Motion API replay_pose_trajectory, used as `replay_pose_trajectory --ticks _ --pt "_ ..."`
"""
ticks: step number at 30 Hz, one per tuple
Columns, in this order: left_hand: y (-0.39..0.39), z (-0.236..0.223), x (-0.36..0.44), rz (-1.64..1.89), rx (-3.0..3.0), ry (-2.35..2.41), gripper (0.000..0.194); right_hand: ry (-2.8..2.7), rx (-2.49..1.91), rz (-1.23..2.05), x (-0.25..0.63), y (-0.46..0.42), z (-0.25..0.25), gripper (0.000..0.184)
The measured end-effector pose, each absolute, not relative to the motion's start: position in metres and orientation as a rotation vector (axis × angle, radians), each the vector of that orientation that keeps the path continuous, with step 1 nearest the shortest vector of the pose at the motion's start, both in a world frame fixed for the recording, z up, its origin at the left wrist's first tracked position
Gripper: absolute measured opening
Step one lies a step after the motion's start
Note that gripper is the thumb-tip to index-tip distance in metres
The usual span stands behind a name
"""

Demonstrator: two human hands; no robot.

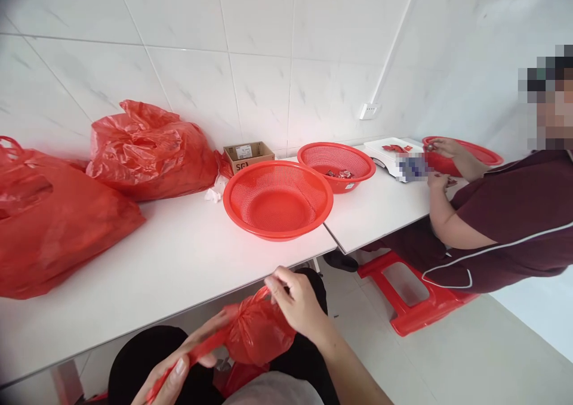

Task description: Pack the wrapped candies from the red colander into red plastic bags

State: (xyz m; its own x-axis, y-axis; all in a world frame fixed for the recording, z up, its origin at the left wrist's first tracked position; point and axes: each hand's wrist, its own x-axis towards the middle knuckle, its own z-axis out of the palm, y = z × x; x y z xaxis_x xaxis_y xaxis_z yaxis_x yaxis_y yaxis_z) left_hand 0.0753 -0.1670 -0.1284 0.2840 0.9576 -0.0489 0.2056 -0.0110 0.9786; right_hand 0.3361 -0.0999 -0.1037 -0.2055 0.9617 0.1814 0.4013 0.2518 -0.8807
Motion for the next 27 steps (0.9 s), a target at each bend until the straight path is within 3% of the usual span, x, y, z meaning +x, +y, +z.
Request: replay_pose_trajectory --ticks 4,8,12,16,18,27 --pt "-0.149 -0.118 0.103 0.843 1.284 1.136 0.04 -1.974 -0.966 0.863 0.308 -0.112 -0.086 0.028" --pt "-0.148 -0.11 0.12 0.698 1.236 0.834 0.029 -2.082 -0.822 0.88 0.29 -0.117 -0.085 0.019" --pt "-0.159 -0.127 0.117 0.691 1.089 0.864 0.04 -2.124 -0.913 1.027 0.283 -0.115 -0.091 0.016" --pt "-0.161 -0.142 0.107 0.78 0.996 1.007 0.044 -2.116 -1.065 1.153 0.284 -0.113 -0.098 0.038" --pt "-0.158 -0.143 0.105 0.847 1.008 1.096 0.044 -2.015 -1.1 1.181 0.285 -0.113 -0.099 0.04" --pt "-0.147 -0.134 0.093 0.91 1.402 1.145 0.022 -1.773 -1.11 1.234 0.285 -0.138 -0.087 0.022"
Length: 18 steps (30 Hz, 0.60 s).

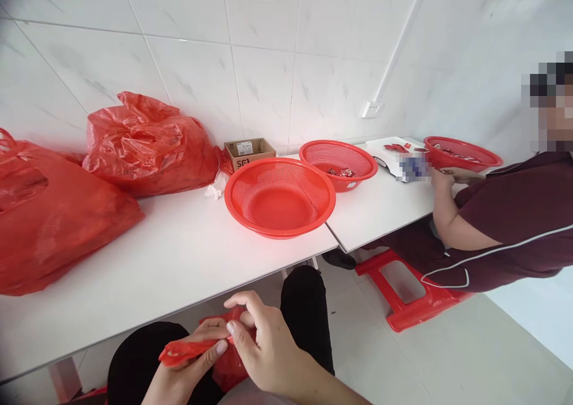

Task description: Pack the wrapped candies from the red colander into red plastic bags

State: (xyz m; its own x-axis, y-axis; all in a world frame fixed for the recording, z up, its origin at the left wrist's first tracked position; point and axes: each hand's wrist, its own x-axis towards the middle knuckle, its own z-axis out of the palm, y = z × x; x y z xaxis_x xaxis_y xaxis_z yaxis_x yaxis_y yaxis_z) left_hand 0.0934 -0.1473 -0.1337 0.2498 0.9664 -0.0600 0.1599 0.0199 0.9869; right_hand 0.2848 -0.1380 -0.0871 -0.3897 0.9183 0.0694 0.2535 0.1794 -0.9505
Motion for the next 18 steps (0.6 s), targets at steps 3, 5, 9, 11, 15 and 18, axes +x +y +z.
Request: replay_pose_trajectory --ticks 3,5,9,11,15,18 --pt "-0.146 -0.13 0.087 0.928 1.561 1.099 0.013 -1.791 -1.114 1.279 0.286 -0.142 -0.096 0.018" --pt "-0.145 -0.128 0.086 0.969 1.65 1.098 0.009 -1.83 -1.139 1.276 0.287 -0.141 -0.101 0.019" --pt "-0.146 -0.118 0.088 0.972 1.773 1.081 0.007 -1.933 -1.173 1.038 0.287 -0.136 -0.1 0.033" --pt "-0.148 -0.114 0.091 0.94 1.754 1.106 0.005 -1.963 -1.084 0.999 0.287 -0.133 -0.097 0.038" --pt "-0.158 -0.112 0.097 0.946 1.52 1.236 0.011 -1.929 -0.993 1.181 0.282 -0.131 -0.102 0.033" --pt "-0.163 -0.119 0.102 1.035 1.458 1.309 0.014 -1.822 -1.037 1.267 0.275 -0.135 -0.112 0.029"
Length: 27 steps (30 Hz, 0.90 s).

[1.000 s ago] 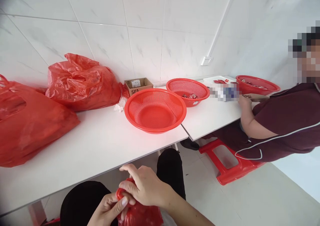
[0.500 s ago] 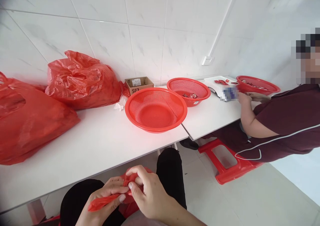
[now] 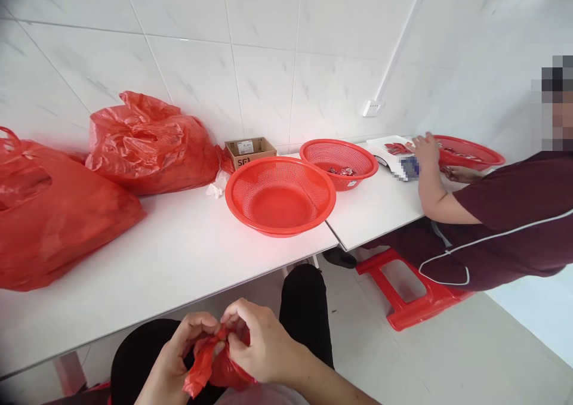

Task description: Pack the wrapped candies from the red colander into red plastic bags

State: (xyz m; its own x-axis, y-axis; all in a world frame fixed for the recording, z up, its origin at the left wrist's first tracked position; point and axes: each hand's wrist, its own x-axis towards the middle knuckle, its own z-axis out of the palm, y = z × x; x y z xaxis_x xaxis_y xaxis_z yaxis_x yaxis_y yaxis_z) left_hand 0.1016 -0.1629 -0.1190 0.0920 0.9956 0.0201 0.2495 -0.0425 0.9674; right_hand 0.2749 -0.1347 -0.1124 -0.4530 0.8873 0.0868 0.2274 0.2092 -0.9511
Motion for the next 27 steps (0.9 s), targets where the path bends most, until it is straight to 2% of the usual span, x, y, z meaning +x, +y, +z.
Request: replay_pose_trajectory --ticks 3,7,12,15,22,27 --pt "-0.163 -0.132 0.104 1.137 1.602 1.459 0.011 -1.737 -1.054 1.292 0.267 -0.139 -0.12 0.026" --pt "-0.157 -0.144 0.103 1.229 1.852 1.495 0.017 -1.571 -1.069 1.361 0.262 -0.139 -0.122 0.021" --pt "-0.154 -0.14 0.099 1.3 1.943 1.455 0.013 -1.333 -0.988 1.673 0.268 -0.133 -0.122 0.033" --pt "-0.151 -0.132 0.092 1.246 2.079 1.399 0.015 -1.332 -0.985 1.764 0.271 -0.13 -0.121 0.033" --pt "-0.141 -0.115 0.083 1.182 2.234 1.274 0.008 -1.404 -1.034 1.841 0.274 -0.123 -0.115 0.02" --pt "-0.14 -0.113 0.081 1.196 2.264 1.242 0.009 -1.656 -1.143 1.694 0.274 -0.12 -0.104 0.009"
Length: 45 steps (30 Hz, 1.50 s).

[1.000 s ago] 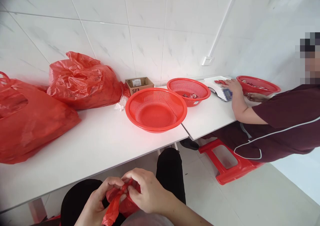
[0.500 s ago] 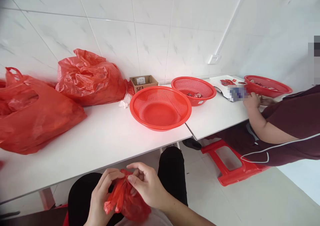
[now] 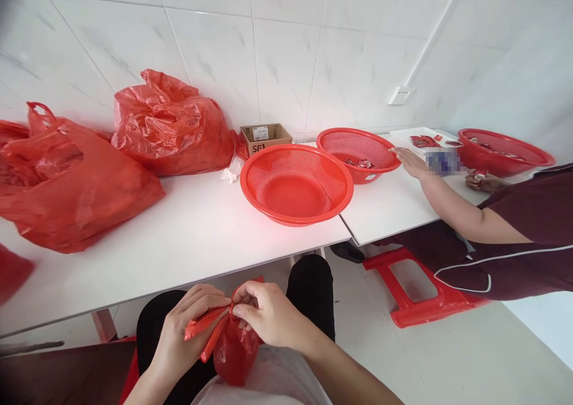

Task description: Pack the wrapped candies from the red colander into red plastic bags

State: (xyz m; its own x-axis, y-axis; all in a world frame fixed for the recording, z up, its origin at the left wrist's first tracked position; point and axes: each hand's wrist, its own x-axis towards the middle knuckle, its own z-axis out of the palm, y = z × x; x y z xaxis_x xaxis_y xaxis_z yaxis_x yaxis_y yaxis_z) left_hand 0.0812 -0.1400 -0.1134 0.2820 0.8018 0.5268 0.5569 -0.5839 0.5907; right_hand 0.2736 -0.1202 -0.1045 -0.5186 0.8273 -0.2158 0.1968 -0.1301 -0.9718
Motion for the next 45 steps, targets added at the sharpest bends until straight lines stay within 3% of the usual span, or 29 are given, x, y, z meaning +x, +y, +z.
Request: replay_pose_trajectory --ticks 8,21,27,31,37,42,45 --pt "-0.141 -0.11 0.07 1.268 2.345 1.169 0.02 -1.907 -1.094 1.359 0.265 -0.127 -0.098 0.017" --pt "-0.138 -0.107 0.066 1.281 2.329 1.103 0.02 -1.755 -0.976 1.459 0.27 -0.123 -0.086 0.008" --pt "-0.135 -0.097 0.062 1.165 2.31 1.114 0.022 -2.078 -0.996 1.002 0.274 -0.124 -0.09 0.01" --pt "-0.136 -0.095 0.051 1.214 2.107 1.412 0.008 -2.251 -0.926 0.824 0.273 -0.129 -0.086 0.012" --pt "-0.136 -0.088 0.04 1.234 1.797 1.644 0.025 -2.254 -0.923 0.934 0.274 -0.137 -0.085 0.014" --pt "-0.138 -0.063 0.049 1.126 1.628 1.466 0.037 -2.072 -0.874 1.018 0.272 -0.131 -0.082 0.007" --pt "-0.136 -0.047 0.06 0.951 1.704 1.282 0.032 -2.017 -0.774 1.004 0.264 -0.125 -0.08 0.027"
